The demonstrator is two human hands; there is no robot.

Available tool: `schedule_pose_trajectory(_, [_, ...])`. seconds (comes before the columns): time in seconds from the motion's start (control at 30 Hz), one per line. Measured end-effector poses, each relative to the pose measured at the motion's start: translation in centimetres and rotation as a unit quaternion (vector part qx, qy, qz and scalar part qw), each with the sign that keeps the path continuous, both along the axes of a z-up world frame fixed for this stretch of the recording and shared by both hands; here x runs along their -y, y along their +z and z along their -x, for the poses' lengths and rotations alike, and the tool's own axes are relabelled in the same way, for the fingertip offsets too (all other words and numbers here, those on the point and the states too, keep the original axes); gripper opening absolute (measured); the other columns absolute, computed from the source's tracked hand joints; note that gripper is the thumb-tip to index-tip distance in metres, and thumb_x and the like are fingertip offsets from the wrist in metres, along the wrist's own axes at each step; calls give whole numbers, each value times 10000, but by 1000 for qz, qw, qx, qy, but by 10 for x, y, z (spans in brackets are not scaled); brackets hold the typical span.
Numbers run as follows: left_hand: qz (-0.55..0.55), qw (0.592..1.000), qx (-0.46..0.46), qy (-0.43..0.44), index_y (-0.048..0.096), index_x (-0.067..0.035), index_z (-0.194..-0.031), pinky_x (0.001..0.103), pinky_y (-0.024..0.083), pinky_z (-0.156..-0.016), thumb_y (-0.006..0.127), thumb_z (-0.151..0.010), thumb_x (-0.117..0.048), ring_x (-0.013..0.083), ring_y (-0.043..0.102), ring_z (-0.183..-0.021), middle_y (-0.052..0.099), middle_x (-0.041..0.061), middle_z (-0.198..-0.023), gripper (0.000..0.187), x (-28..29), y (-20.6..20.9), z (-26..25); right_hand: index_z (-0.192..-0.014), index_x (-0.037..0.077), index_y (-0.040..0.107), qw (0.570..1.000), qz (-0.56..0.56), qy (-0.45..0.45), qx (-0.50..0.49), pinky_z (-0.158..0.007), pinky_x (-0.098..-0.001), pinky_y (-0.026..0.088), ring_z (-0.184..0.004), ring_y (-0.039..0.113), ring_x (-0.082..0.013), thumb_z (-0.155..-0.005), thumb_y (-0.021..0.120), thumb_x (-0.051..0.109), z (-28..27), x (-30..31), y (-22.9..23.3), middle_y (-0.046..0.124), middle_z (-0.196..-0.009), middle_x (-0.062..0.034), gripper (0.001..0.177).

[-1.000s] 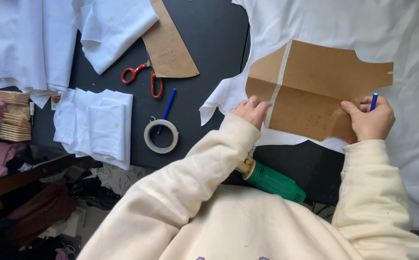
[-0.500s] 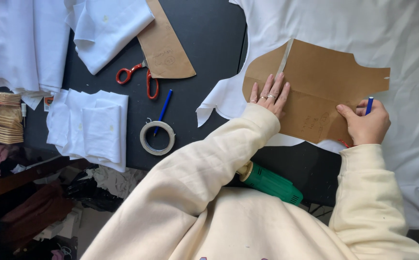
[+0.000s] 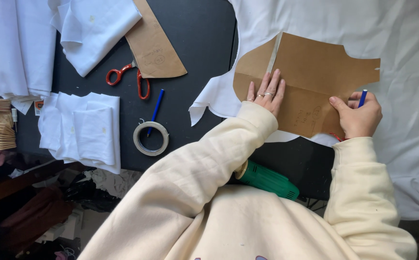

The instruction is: The person traces a cardboard pattern onto a white fabric using a blue pen, then uses a green electric fabric cutter to cut along the traced lines. The person repeats this process for multiple pieces of fabric, occasionally adjusting the fabric and pattern on the table.

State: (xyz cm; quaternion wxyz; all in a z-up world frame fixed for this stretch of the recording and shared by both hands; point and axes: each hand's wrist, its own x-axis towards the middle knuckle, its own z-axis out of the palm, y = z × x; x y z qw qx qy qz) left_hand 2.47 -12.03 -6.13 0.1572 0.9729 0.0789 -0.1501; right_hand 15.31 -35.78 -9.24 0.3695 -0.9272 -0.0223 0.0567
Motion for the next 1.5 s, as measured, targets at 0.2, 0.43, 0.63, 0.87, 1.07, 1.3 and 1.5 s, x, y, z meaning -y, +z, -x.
schedule_pose_trajectory(0.2, [-1,1000,3,-6,135,-51,-1620,580,139,-1256,425,-932,-91,298,33,-1594,-18,124,-1715,748,7,-8,-9,-1050,14,693,999,-24,-34,-10,-688,-296,544,-761,656,-124,-817,986,210,-3,1,-6,715,-889,-35,422])
schedule_pose_trajectory(0.43, [-8,1000,25,2,151,-38,-1611,596,135,-1246,422,-948,-113,300,40,-1594,-10,129,-1713,720,19,-9,-9,-1043,9,697,998,-32,-44,-13,-693,-295,541,-758,651,-126,-816,989,211,3,0,-5,720,-889,-50,422])
schedule_pose_trajectory(0.63, [46,998,11,48,149,-59,-1606,605,103,-1257,559,-975,-398,285,16,-1598,-9,109,-1715,826,29,-16,-7,-1058,2,703,998,-39,-44,-14,-698,-291,553,-769,658,-113,-811,992,203,1,-4,-6,722,-911,-42,431])
schedule_pose_trajectory(0.87, [36,998,13,50,109,-56,-1618,591,87,-1276,624,-926,-534,288,5,-1601,-29,111,-1713,986,30,-18,-6,-1078,-8,696,998,-38,-28,-30,-686,-283,544,-759,638,-109,-830,987,200,-3,0,-7,708,-907,-34,435])
schedule_pose_trajectory(1.07, [47,998,-1,46,106,-52,-1615,575,95,-1276,607,-932,-517,279,18,-1600,-25,105,-1712,967,25,-8,-7,-1094,-13,699,997,32,23,63,-746,-308,532,-832,620,-155,-842,992,203,0,0,2,683,-1010,-107,443])
schedule_pose_trajectory(1.3, [86,992,-88,-10,258,-146,-1593,512,301,-1192,515,-890,-148,212,127,-1578,37,61,-1712,748,-13,6,-25,-1220,-50,737,937,-315,42,144,-927,-295,558,-1176,612,-153,-1205,429,318,5,38,30,611,-1370,-102,480])
schedule_pose_trajectory(1.5, [81,993,-65,-57,309,-175,-1596,474,461,-1069,503,-880,-76,211,183,-1580,57,41,-1720,749,-19,-11,-26,-1048,-21,629,911,-401,87,-32,-778,-260,515,-803,664,-157,-1234,354,466,40,21,64,689,-896,-125,589])
